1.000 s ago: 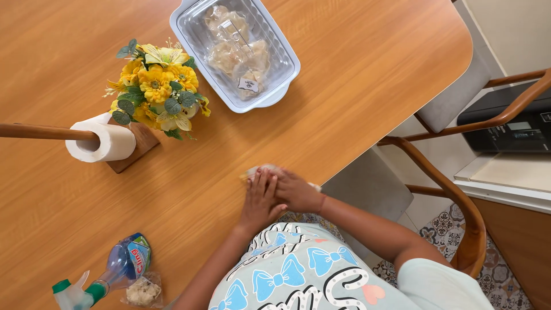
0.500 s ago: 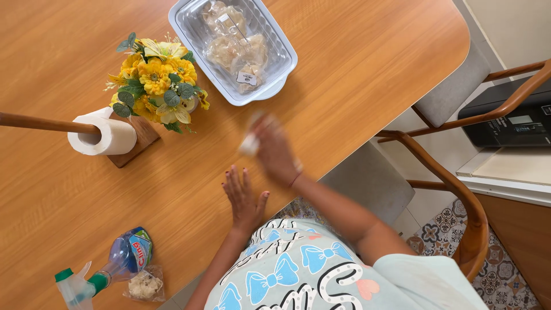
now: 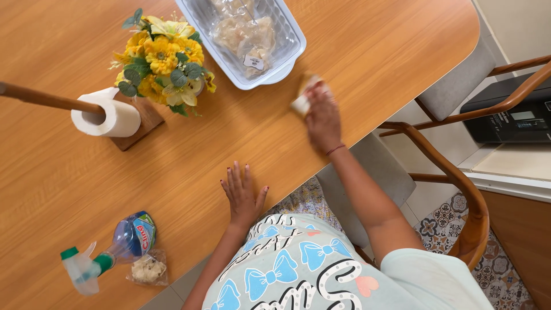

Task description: The person wipes a wooden dining table with a cloth while holding a spray bottle. They move a plastic container of food aside, wipe around it, and continue cleaning the table surface.

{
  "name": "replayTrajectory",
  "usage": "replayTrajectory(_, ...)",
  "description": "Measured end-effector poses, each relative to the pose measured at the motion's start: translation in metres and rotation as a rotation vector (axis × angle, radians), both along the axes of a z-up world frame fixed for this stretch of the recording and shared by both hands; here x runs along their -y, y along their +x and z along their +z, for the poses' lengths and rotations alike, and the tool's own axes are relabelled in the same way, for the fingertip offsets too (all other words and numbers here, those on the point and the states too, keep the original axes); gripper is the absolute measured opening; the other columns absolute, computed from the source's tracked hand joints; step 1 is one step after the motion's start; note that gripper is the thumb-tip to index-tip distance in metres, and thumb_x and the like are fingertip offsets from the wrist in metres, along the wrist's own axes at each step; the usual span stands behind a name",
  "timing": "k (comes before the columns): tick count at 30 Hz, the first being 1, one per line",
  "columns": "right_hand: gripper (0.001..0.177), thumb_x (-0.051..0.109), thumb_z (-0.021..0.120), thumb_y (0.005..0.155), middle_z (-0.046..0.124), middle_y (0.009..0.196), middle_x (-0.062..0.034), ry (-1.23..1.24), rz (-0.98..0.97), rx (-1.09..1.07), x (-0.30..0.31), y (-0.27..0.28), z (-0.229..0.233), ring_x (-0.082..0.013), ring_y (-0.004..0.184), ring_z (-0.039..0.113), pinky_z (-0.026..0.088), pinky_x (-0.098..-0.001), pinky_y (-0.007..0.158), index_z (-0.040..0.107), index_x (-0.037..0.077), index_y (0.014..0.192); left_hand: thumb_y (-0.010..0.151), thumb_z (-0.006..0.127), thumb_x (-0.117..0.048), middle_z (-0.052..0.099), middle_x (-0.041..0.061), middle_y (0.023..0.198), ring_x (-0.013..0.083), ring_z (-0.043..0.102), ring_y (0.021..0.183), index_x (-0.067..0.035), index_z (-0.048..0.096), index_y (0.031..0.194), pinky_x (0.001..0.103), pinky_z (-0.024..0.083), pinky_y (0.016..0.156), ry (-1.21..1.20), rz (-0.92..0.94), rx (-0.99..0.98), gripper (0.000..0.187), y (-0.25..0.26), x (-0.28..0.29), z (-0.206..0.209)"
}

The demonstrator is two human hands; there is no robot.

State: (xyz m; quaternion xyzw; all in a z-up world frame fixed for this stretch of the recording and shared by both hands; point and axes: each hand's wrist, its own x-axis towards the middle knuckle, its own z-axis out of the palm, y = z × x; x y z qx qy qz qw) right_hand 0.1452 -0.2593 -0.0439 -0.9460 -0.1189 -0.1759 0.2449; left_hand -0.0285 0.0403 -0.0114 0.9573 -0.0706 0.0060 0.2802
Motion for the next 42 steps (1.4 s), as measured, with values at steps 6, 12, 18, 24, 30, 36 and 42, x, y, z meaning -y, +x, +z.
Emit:
replayTrajectory(6,0.054,0.010,0.060,0.089,0.056,0.144,-0.0283,-0.066,-0.041,0.118,-0.066,-0.016,0.025,-0.0471,0.138,0.049,0.031,-0.0576,0.119,0.058,-0.004,0.141,0.091,0.055,-0.064,0.024,0.018,0.169,0.0403,0.018,0.156,-0.016,0.038,0.159,0.067,0.007,0.119,0.248,-0.050,0.022,0.085,-0.016,-0.013,-0.019)
replayTrajectory(12,0.067,0.037,0.052,0.097,0.032,0.170,-0.0061,-0.180,0.406,-0.026,-0.161,-0.094,0.004,-0.0338,0.157,0.025,0.016,-0.0537,0.124,0.040,0.025,0.161,0.092,0.048,-0.075,0.016,0.024,0.170,0.0430,0.015,0.156,-0.007,0.028,0.162,0.066,0.009,0.120,0.132,0.034,0.051,0.100,-0.024,-0.023,-0.021)
replayTrajectory(18,0.061,0.026,0.064,0.087,0.053,0.156,-0.0082,-0.045,0.206,0.098,-0.125,-0.004,-0.010,-0.0300,0.146,0.045,0.033,-0.0492,0.118,0.060,0.017,0.147,0.096,0.042,-0.071,0.018,0.026,0.169,0.0486,0.020,0.153,-0.008,0.029,0.162,0.073,0.017,0.115,0.230,0.209,0.036,0.093,-0.029,-0.074,-0.011)
replayTrajectory(24,0.065,0.025,0.057,0.089,0.039,0.163,-0.0156,-0.186,0.109,-0.023,-0.200,-0.004,0.003,-0.0441,0.145,0.040,0.038,-0.0615,0.108,0.052,0.017,0.153,0.101,0.038,-0.063,0.024,0.025,0.168,0.0494,0.020,0.154,-0.007,0.035,0.160,0.076,0.014,0.114,0.327,0.386,0.034,0.082,-0.022,-0.125,-0.014)
replayTrajectory(30,0.064,0.027,0.060,0.088,0.042,0.164,-0.0099,-0.137,0.478,0.009,-0.275,-0.083,0.019,-0.0394,0.149,0.040,0.035,-0.0572,0.115,0.053,0.020,0.151,0.100,0.037,-0.064,0.023,0.024,0.169,0.0473,0.024,0.153,-0.008,0.033,0.161,0.070,0.021,0.118,0.369,0.388,0.028,0.083,-0.020,-0.123,-0.014)
replayTrajectory(36,0.059,0.022,0.067,0.083,0.058,0.149,-0.0142,-0.011,0.468,0.060,-0.193,-0.021,0.010,-0.0367,0.142,0.050,0.040,-0.0520,0.113,0.064,0.013,0.142,0.098,0.042,-0.063,0.026,0.023,0.167,0.0470,0.026,0.152,-0.009,0.036,0.159,0.067,0.022,0.118,0.349,0.410,0.009,0.082,-0.016,-0.123,-0.004)
replayTrajectory(42,0.072,0.027,0.062,0.089,0.040,0.164,-0.0083,-0.202,0.120,-0.066,-0.211,0.000,0.020,-0.0391,0.151,0.034,0.032,-0.0618,0.114,0.046,0.020,0.158,0.098,0.042,-0.062,0.026,0.023,0.167,0.0472,0.024,0.153,-0.008,0.037,0.159,0.067,0.021,0.119,0.321,0.404,-0.027,0.081,-0.016,-0.124,-0.002)
